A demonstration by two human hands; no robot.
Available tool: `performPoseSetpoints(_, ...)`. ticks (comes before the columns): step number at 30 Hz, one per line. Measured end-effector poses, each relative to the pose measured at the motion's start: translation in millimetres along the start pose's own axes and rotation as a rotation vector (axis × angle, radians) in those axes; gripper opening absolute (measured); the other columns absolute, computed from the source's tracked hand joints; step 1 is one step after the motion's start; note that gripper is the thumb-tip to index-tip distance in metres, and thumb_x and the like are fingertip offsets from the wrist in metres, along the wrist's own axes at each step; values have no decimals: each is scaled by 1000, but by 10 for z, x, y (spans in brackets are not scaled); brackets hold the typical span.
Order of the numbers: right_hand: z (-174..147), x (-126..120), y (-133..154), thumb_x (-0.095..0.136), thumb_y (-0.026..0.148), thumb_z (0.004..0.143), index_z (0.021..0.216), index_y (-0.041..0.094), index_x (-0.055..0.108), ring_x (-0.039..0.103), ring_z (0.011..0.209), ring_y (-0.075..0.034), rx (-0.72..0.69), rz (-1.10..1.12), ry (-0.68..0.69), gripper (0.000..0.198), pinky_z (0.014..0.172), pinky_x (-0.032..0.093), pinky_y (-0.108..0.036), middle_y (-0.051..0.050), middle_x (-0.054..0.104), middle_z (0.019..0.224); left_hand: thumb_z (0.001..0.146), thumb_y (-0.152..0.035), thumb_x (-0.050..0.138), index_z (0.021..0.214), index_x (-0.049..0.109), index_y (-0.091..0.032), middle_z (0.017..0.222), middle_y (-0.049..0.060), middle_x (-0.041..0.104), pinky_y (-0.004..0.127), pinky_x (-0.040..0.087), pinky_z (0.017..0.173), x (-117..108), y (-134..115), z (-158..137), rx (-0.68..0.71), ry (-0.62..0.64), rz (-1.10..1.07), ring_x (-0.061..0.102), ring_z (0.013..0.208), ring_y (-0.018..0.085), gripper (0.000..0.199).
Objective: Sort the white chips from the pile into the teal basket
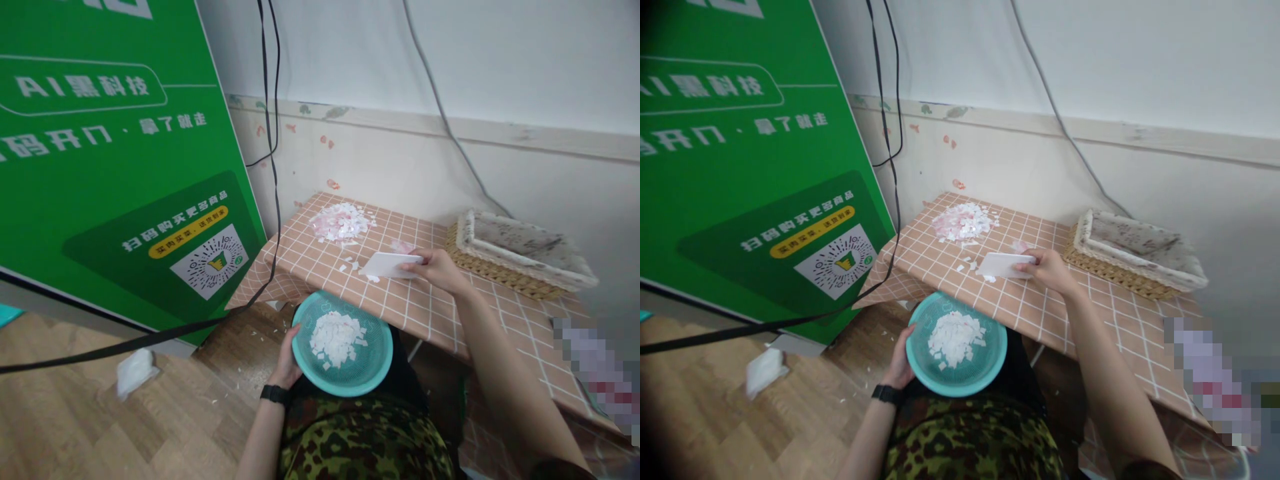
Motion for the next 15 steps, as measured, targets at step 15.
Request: performPoseSetpoints(15,-290,86,190,54,48,79,87,16,67,53,57,-15,7,-250,-384,35,53,37,-26,-3,63,68,74,-31,63,86,68,-11,76,6,74,34,50,79,19,9,15,-16,-18,63,68,70,21,24)
Point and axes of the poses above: each hand's wrist, its own z-axis towards the middle knuckle, its own x-axis out of the palm, y = z × x, the point moved 1 cm from there along z, towards the middle knuckle
